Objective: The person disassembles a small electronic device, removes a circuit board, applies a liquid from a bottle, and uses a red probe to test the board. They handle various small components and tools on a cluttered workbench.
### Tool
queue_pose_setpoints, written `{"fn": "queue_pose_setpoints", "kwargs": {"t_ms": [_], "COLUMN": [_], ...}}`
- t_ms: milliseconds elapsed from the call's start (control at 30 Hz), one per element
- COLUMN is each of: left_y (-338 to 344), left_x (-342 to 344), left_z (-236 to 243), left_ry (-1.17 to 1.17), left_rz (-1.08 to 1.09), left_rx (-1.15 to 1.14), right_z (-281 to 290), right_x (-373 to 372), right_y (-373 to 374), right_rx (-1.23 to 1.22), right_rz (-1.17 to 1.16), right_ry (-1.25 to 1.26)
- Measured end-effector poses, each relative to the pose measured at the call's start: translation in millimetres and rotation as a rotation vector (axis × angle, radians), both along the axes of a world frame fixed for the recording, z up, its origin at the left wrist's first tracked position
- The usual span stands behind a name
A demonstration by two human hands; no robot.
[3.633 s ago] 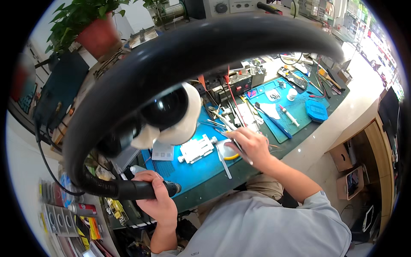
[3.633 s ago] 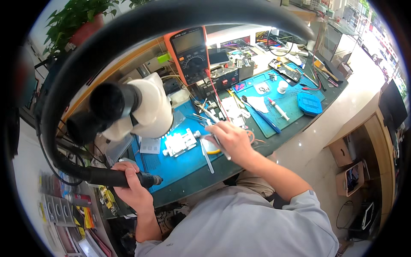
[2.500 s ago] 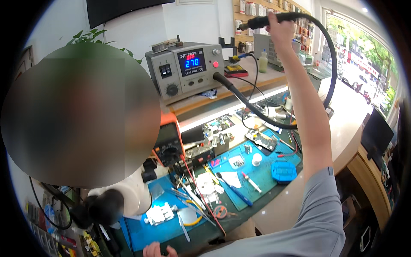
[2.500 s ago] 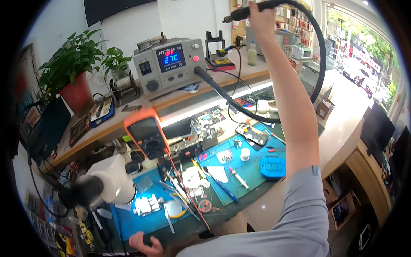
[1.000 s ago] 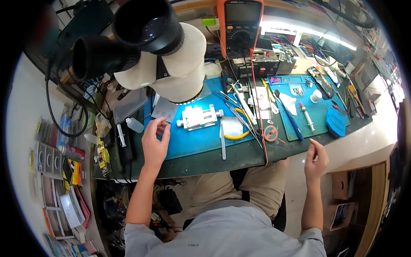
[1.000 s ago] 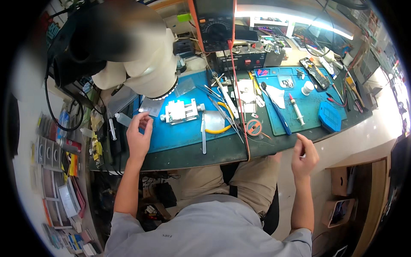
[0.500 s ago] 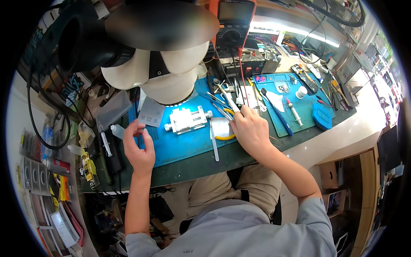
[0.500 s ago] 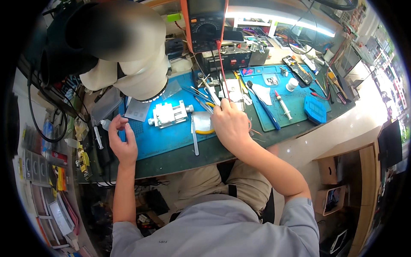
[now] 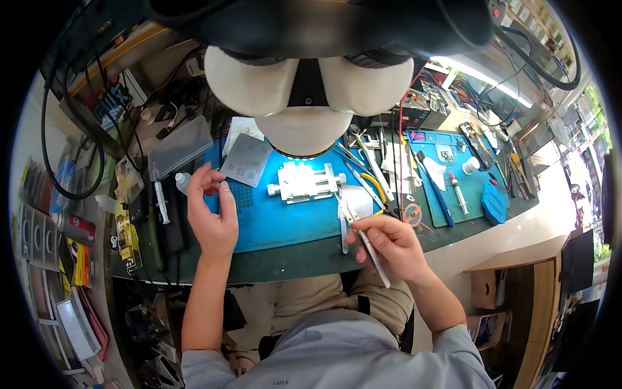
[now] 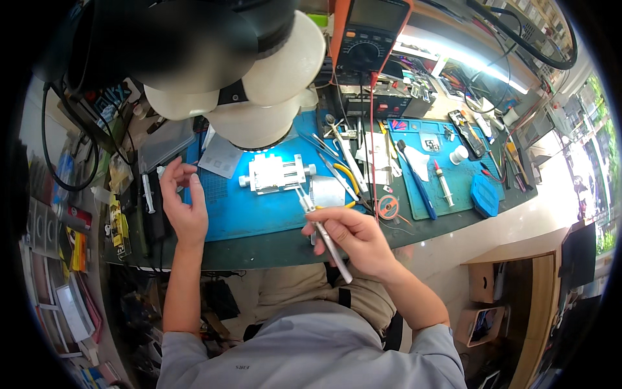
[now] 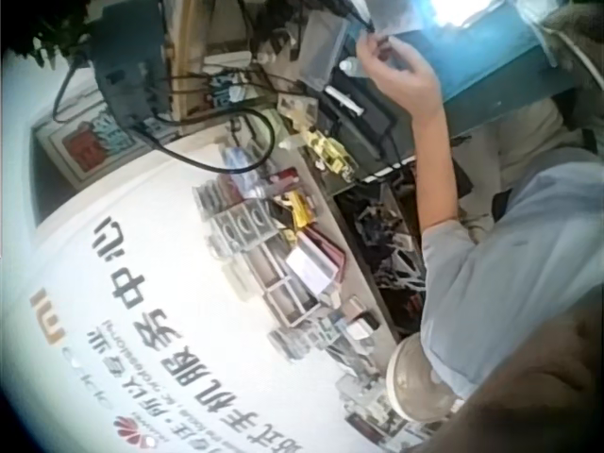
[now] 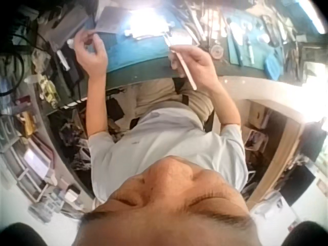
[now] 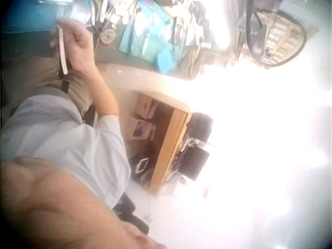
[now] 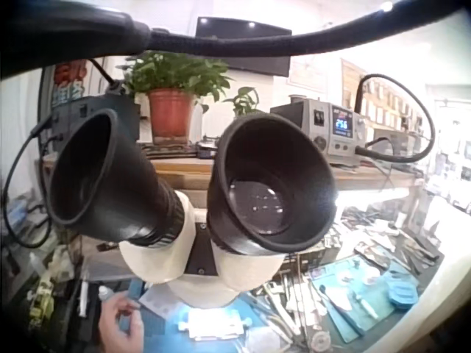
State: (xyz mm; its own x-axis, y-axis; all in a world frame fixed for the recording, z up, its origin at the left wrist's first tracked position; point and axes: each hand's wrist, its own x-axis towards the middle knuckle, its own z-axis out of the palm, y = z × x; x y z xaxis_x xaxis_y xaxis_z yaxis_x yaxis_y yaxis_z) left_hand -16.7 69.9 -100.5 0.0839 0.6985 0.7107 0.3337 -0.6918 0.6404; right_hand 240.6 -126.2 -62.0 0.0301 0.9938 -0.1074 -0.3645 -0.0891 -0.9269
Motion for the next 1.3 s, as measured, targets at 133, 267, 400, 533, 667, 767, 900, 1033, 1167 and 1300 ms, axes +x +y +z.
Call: {"fn": "queue_pose_setpoints", "kwargs": {"t_ms": [133,267,400,533,667,767,900,1033,1167,1300], "left_y": [-4,-5,-4,-5,-6,-7,-7,-7,-9,-9], "left_x": [2,-2,1,-2,-2,-3,-2,-2,-2,-2], "left_z": [4,5,5,4,4,5,5,5,6,7], "left_ry": [-0.006,-0.021,-0.026,-0.013,-0.03,-0.037,-0.05,-0.059,-0.066,-0.073], "left_rz": [-0.012,-0.012,-0.014,-0.022,-0.041,-0.048,-0.057,-0.061,-0.08,-0.081], "left_rx": [-0.03,-0.043,-0.014,0.013,0.006,-0.004,0.004,0.0,-0.026,-0.031], "right_z": [-10,-20,-22,-38,-40,-40,-40,-41,-41,-41], "right_x": [-26,-28,-42,-41,-39,-40,-41,-42,-43,-43], "right_y": [17,46,60,69,66,66,69,71,71,72], "right_rx": [0.207,0.815,0.826,0.848,0.826,0.762,0.786,0.782,0.777,0.781], "right_rz": [0.0,-0.141,-0.32,-0.337,-0.292,-0.259,-0.267,-0.271,-0.285,-0.287], "right_ry": [-0.16,-1.316,-1.426,-1.433,-1.475,-1.479,-1.512,-1.547,-1.566,-1.585]}}
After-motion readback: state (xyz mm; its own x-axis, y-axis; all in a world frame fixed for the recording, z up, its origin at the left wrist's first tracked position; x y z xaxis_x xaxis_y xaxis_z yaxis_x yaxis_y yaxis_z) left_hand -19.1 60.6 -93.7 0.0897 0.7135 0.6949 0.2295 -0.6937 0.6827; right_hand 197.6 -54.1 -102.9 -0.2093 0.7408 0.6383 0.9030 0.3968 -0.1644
